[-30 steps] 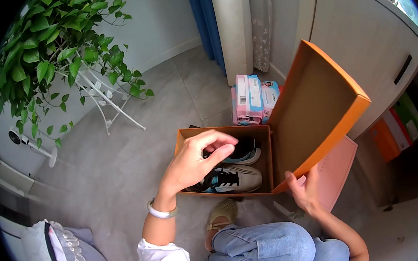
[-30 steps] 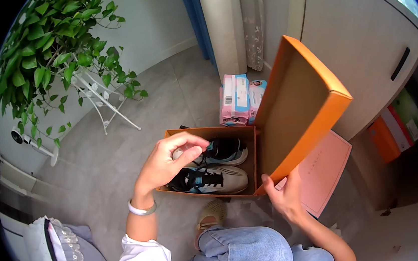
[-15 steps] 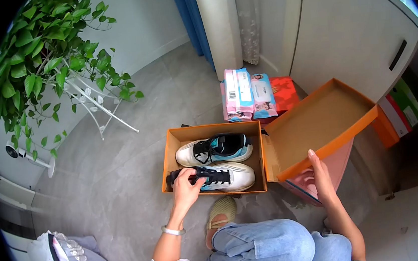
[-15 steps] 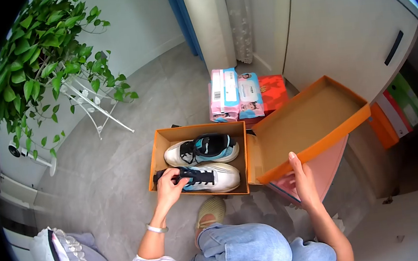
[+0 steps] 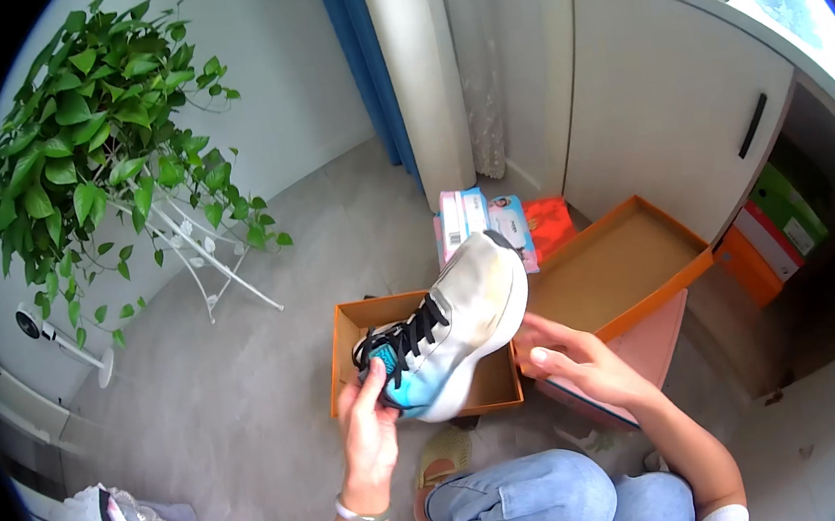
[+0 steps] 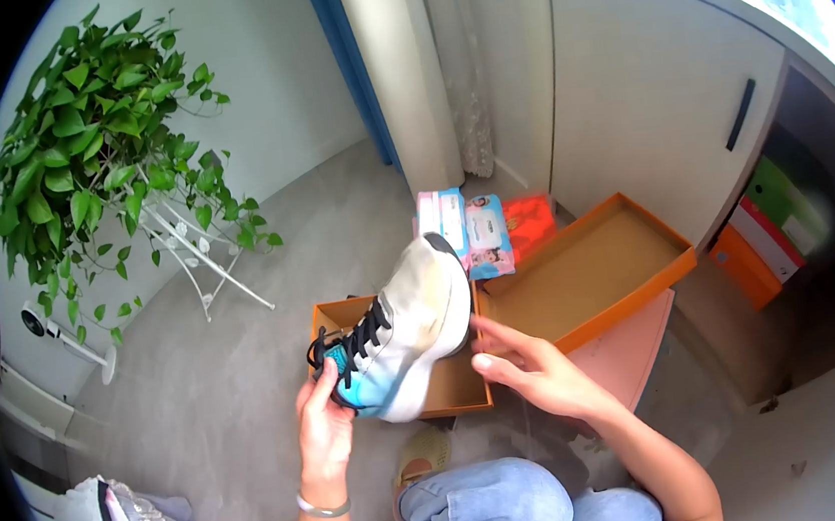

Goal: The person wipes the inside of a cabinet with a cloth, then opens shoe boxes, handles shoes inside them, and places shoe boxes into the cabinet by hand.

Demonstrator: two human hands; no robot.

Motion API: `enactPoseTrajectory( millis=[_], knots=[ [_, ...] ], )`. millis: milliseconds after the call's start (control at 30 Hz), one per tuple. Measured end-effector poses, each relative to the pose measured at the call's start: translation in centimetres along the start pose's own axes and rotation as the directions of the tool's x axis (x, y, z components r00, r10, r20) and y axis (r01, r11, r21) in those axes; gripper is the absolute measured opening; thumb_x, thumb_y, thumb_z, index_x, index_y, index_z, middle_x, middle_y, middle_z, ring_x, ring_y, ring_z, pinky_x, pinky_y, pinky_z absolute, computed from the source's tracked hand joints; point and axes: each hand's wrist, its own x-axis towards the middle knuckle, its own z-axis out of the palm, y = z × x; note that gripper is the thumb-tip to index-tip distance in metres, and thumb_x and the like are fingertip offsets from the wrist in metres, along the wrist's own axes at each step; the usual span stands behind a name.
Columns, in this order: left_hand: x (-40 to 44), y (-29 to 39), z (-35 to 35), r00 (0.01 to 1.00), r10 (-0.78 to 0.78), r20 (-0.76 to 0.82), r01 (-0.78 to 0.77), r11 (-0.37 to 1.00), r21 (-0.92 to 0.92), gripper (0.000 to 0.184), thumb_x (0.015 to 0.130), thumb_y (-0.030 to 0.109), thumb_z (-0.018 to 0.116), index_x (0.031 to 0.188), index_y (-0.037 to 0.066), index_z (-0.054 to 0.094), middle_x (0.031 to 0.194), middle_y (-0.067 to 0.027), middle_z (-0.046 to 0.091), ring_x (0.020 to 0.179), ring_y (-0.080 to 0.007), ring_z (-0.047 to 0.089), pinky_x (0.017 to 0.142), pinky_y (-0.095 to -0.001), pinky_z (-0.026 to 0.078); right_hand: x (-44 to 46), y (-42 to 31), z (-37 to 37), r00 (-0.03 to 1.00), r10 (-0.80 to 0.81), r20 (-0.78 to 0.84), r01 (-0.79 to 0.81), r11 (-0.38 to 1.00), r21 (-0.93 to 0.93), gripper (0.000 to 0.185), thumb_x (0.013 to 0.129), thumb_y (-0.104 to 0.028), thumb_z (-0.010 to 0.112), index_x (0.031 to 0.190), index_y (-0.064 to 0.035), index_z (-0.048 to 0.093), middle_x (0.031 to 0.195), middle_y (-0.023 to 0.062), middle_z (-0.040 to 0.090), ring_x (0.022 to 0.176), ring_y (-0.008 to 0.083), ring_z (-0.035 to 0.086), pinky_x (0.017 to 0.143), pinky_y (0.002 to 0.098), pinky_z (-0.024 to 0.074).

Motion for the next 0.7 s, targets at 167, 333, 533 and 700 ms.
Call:
enactPoseTrajectory(
  millis=[167,333,533,700],
  knots=[
    [-2.0,-0.6,3.9,0.866,-0.253,0.431,0.442,0.789,-0.427,0.032,0.102,0.018,0.048,0.126,-0.003,0.052,0.119,-0.0120,0.063,0.108,-0.0216,0.062,0.095,-0.0348,0.053,2.5,1.1,1.7,0.932,-0.338,-0.128,0.362,0.859,0.361,0.082,0.093,-0.037,0.062,0.152,-0.0042,0.015,0.154,0.0147,0.026,0.139,0.0268,0.035,0.115,0.0404,0.0273],
    [-6.2,2.3,7.8,0.803,-0.020,0.595,-0.022,0.998,0.063,0.034,0.099,0.010,0.054,0.129,-0.004,0.054,0.125,-0.0136,0.059,0.111,-0.0224,0.061,0.091,-0.0316,0.052,-0.5,1.5,0.2,0.972,-0.215,-0.092,0.182,0.453,0.872,0.055,0.103,-0.044,0.035,0.139,-0.0041,0.045,0.128,0.0167,0.060,0.114,0.0306,0.061,0.101,0.0438,0.0480],
    [-4.0,1.9,9.8,0.621,0.496,0.607,-0.775,0.506,0.379,0.021,0.081,0.000,0.073,0.101,0.001,0.070,0.103,-0.0067,0.063,0.082,-0.0119,0.059,0.071,-0.0243,0.048,-1.2,3.0,-0.4,0.984,-0.111,-0.138,0.169,0.354,0.920,0.054,0.100,-0.048,0.037,0.130,-0.0052,0.052,0.115,0.0184,0.064,0.099,0.0379,0.066,0.085,0.0533,0.0552],
    [-2.3,2.1,12.6,0.441,0.442,0.782,-0.897,0.245,0.368,0.038,0.071,0.014,0.084,0.106,0.005,0.071,0.105,-0.0091,0.059,0.098,-0.0241,0.060,0.084,-0.0356,0.051,-1.4,3.2,0.3,0.980,-0.200,0.009,0.061,0.341,0.938,0.049,0.101,-0.040,0.037,0.135,-0.0060,0.048,0.123,0.0177,0.061,0.102,0.0354,0.064,0.089,0.0494,0.0534]
  ],
)
